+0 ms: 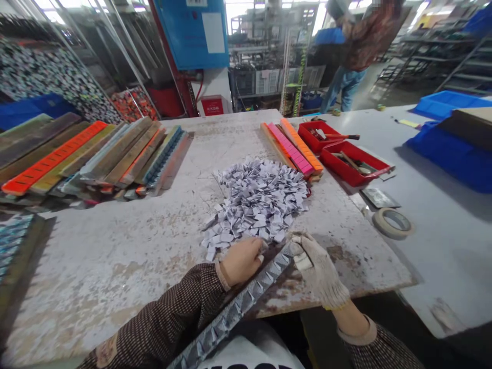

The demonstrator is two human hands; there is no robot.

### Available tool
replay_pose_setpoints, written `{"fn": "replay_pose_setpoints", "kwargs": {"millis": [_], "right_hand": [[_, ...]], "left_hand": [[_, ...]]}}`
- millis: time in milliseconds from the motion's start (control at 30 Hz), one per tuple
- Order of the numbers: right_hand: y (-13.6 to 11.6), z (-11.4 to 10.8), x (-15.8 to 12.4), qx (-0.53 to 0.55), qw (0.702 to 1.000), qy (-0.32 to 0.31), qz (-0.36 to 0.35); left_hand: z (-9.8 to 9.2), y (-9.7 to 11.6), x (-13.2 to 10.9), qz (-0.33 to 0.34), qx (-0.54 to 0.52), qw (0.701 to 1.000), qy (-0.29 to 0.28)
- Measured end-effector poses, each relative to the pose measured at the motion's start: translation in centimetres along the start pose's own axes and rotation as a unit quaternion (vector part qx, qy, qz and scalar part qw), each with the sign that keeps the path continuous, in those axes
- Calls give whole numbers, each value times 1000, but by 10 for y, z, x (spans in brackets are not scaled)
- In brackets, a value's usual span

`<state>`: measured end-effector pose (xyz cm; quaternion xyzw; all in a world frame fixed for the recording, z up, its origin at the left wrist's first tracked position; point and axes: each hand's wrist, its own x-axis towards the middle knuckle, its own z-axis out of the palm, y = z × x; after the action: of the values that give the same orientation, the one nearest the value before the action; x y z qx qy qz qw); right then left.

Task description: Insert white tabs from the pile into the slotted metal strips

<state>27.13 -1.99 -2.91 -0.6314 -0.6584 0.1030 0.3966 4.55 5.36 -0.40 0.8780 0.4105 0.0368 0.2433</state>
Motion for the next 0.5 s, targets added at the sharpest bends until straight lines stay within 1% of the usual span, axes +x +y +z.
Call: {"fn": "replay_pose_setpoints", "kwargs": {"millis": [167,300,367,433,500], "right_hand": [[-17,-1,5,47,999,-21,17],[-18,2,4,98,994,-26,43],[-14,4,2,120,991,-23,56],[-8,3,-1,144,987,-21,64],[-1,0,-4,172,983,-20,66]], "left_hand": [[-5,-3,8,-2,-41,999,15],[-7,-4,10,13,-29,999,26],[-8,-2,9,41,-14,999,15],[-8,0,9,70,-3,998,-7],[-7,2,12,85,0,996,-29]]}}
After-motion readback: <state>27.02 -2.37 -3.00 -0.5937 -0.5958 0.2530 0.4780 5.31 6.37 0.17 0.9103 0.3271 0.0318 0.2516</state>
